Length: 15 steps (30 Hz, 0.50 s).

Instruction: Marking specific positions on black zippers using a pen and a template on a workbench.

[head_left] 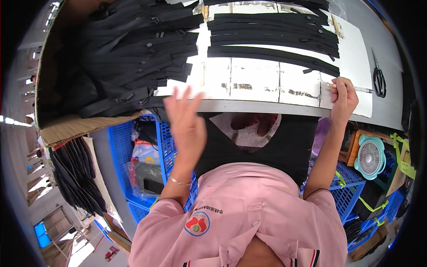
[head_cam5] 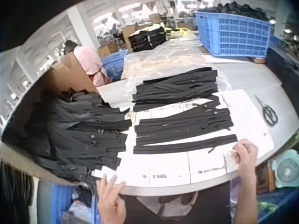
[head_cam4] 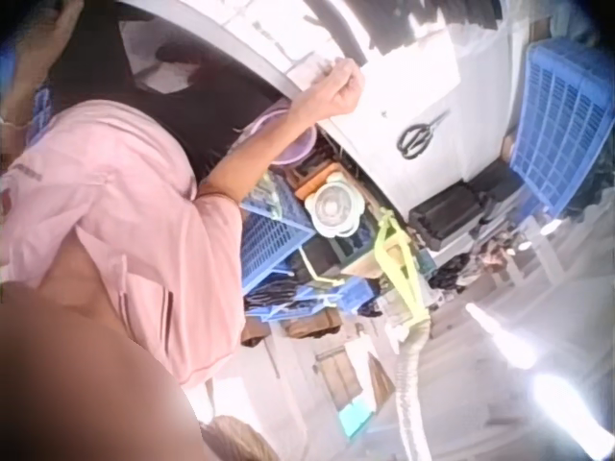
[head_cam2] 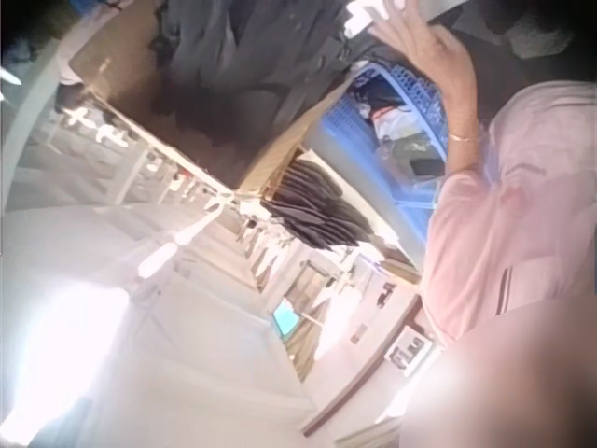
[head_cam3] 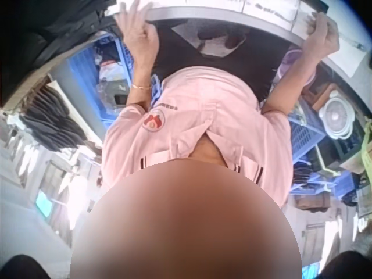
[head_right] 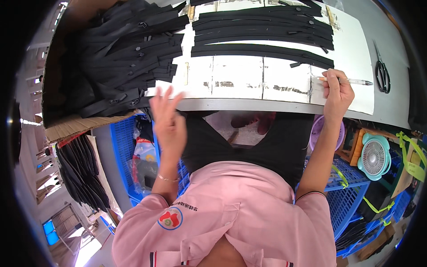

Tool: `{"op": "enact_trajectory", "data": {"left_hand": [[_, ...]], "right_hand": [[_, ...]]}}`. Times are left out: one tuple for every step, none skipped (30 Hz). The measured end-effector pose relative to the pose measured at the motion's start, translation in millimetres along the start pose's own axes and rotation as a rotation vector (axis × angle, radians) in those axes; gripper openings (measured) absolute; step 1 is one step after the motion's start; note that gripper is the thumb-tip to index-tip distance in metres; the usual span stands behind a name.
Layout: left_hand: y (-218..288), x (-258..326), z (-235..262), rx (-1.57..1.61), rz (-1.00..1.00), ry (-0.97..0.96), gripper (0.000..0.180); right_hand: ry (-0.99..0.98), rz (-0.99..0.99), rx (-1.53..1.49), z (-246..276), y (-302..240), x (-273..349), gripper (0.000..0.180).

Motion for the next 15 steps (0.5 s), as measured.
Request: {"op": "enact_trajectory", "data": {"left_hand": [[-24.1, 6.7, 6.5, -0.078, 0.028, 0.039, 0.060], [-45.3, 10.2, 12.0, -0.136, 0.062, 0.050, 0.056], [-63.5, 12.7, 15.3, -0.193, 0.095, 0.059, 0.053], [-78.0, 12.5, 15.9, -0.234, 0.093, 0.081, 0.046], [-91.0, 11.1, 15.7, -0.274, 0.089, 0.103, 0.040], [-99.8, 6.7, 16.5, -0.293, 0.084, 0.072, 0.031], [-106.0, 3.2, 16.4, -0.233, 0.094, 0.090, 0.025], [-110.1, -0.8, 15.4, -0.235, 0.081, 0.098, 0.022], [-112.6, -4.6, 15.2, -0.241, 0.072, 0.108, 0.020], [-111.5, -10.0, 13.4, -0.223, 0.060, 0.129, 0.016], [-109.6, -15.2, 12.1, -0.192, 0.068, 0.167, 0.012], [-102.6, -23.3, 10.7, -0.180, 0.041, 0.210, 0.010], [-94.9, -32.4, 9.1, -0.166, 0.015, 0.253, 0.009], [-83.9, -40.3, 3.8, -0.148, 0.000, 0.247, 0.009], [-68.1, -48.2, -1.5, -0.023, 0.059, 0.204, 0.008]], "right_hand": [[0.006, 0.002, 0.004, -0.5, -0.8, -0.3, 0.015], [-0.012, 0.009, -0.004, -2.0, -1.8, -1.3, 0.015], [-0.029, 0.017, -0.010, -2.3, -2.1, -2.2, 0.014], [-0.019, 0.019, -0.004, -2.0, -2.4, -2.5, 0.014], [-0.021, 0.010, -0.014, -2.8, -2.9, -2.6, 0.014], [-0.021, 0.002, -0.024, -3.6, -2.6, -2.5, 0.014], [-0.007, 0.006, -0.015, -3.5, -3.0, -2.2, 0.014], [-0.017, 0.000, -0.020, -4.7, -3.4, -1.5, 0.014], [-0.031, -0.007, -0.030, -8.3, -3.0, -1.1, 0.013], [-0.015, -0.005, -0.047, -11.2, -4.9, -0.6, 0.013], [0.003, 0.001, -0.036, -12.0, -5.6, -0.9, 0.013], [0.001, -0.010, -0.033, -12.4, -4.9, 0.0, 0.013], [-0.001, -0.020, -0.029, -12.0, -4.2, 0.4, 0.013], [-0.009, -0.019, -0.039, -10.7, -4.3, 0.5, 0.013], [0.007, -0.017, -0.030, -11.8, -4.6, 0.9, 0.013]]}}
Point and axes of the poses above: each hand's wrist, its own x-axis away from the middle knuckle, its own z-axis out of the back of the hand, y = z × x, the point moved 3 cm from there along -x, towards the middle knuckle, and after that the axes turned 11 degrees about -x, right-handed, at the moved point
